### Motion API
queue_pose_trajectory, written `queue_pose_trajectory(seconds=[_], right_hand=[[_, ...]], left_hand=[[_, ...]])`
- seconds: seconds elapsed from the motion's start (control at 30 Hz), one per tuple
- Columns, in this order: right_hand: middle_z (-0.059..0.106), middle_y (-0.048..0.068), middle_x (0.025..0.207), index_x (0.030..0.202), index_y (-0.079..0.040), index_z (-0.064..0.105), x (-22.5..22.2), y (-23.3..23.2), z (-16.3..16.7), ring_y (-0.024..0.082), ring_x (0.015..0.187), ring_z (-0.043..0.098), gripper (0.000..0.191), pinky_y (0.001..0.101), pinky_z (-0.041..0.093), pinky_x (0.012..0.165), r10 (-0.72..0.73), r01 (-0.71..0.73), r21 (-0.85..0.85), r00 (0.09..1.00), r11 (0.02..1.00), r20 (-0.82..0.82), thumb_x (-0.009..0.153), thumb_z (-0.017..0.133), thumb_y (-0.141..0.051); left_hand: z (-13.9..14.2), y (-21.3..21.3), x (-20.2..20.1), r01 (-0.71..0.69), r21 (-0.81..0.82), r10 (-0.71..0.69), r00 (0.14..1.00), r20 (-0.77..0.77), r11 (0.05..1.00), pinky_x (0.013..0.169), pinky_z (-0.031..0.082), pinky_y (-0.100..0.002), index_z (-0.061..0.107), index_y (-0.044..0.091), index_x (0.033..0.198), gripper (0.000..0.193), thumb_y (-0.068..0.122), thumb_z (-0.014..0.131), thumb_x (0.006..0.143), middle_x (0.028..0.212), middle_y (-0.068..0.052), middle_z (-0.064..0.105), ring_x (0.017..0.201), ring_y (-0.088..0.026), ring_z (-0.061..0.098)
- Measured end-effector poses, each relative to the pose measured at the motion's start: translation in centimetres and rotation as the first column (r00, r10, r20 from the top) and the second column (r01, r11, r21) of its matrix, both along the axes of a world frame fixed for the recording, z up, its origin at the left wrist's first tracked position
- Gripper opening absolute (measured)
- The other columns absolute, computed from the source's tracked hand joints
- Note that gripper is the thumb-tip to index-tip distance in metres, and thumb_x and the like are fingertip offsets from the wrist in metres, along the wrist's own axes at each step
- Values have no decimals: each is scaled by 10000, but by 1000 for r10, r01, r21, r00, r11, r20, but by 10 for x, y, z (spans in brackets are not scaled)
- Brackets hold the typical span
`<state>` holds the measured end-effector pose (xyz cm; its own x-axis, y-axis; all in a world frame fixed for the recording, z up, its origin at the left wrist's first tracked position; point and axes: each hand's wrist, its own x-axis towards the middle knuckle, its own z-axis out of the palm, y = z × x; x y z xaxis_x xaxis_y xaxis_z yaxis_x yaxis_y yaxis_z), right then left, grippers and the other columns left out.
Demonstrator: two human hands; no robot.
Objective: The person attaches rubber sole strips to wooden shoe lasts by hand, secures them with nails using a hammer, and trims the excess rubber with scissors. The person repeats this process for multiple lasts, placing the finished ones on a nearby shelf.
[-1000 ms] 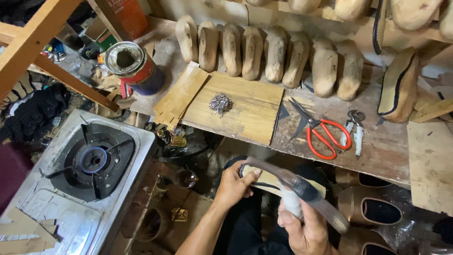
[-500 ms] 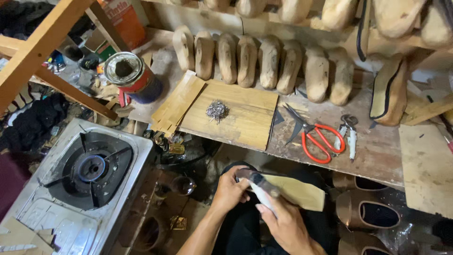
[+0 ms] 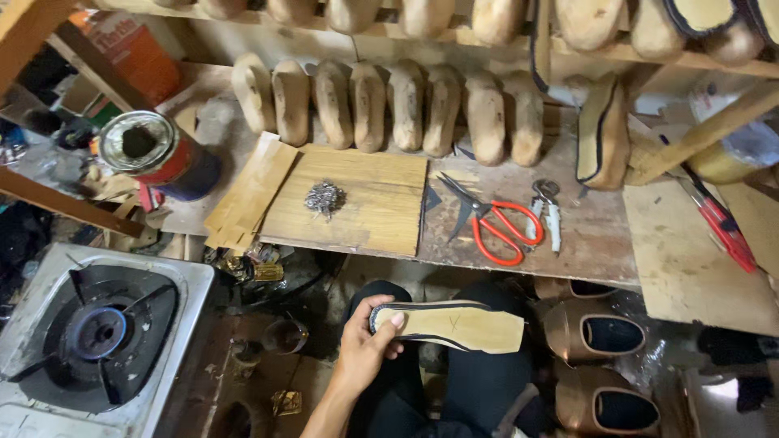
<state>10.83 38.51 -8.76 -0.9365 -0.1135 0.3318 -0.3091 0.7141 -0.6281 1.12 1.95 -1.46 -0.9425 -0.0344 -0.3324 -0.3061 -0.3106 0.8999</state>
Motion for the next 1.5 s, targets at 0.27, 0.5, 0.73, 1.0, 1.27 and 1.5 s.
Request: queue_pose_trajectory(seconds=[0.27, 0.5, 0.73, 1.0, 1.27, 1.5], right_hand=[[619, 75, 1384, 1481, -107, 427, -42, -70, 69, 249, 1221, 628, 566, 472, 539, 931, 108, 434, -863, 875, 257, 472, 930, 536, -178], [692, 136, 1268, 1399, 51, 544, -80, -95, 104, 198, 1146, 649, 442, 350, 501, 1008, 180, 109, -837, 954, 536, 239, 986, 612, -90], [781, 113, 1162, 1342, 18, 596, -83, -112, 130, 168, 1040, 759, 508, 303, 566, 914, 331, -255, -372, 931, 893, 156, 870, 721, -122], [815, 90, 1021, 1362, -69, 600, -111, -131, 170, 175, 869, 805, 495, 325, 609, 780, 344, -200, -348, 837, 916, 425, 893, 666, -217], [805, 68, 900, 1177, -110, 727, -195, -152, 208, 214, 691, 746, 366, 326, 589, 658, 204, -232, 16, 884, 973, 421, 855, 706, -283], [752, 153, 993, 1072, -71, 767, -285, -250, 163, 344, 887, 733, 224, 410, 563, 788, 432, -431, 42, 901, 901, -24, 925, 692, -223]], left_hand=[[-3, 36, 40, -110, 186, 136, 982, -134, 976, 495, 541, -267, 550, 49, 1246, 362, 140, 654, 911, 1174, -140, 715, 624, -168, 682], [18, 27, 64, 72, -319, -200, 900, -387, 945, 1162, 371, -454, 535, -13, 1426, 441, 149, 625, 1026, 1508, -216, 592, 1415, -386, 501], [81, 29, 35, 174, -489, -442, 738, -509, 855, 1147, 425, -426, 408, -16, 1512, 546, 260, 554, 1065, 1487, -236, 563, 1383, -387, 555], [89, 37, 5, 216, -391, -359, 869, -341, 895, 803, 569, -345, 605, 22, 1309, 384, 301, 571, 1048, 992, -139, 752, 905, -232, 740], [29, 21, -22, 94, -260, -132, 982, -132, 961, 823, 544, -289, 641, 28, 1247, 394, 331, 578, 1004, 1008, -60, 746, 924, -113, 675], [-18, 22, -35, 98, -98, -104, 993, -61, 990, 854, 525, -291, 629, 14, 1249, 402, 333, 565, 1014, 1031, -33, 712, 929, -107, 632]])
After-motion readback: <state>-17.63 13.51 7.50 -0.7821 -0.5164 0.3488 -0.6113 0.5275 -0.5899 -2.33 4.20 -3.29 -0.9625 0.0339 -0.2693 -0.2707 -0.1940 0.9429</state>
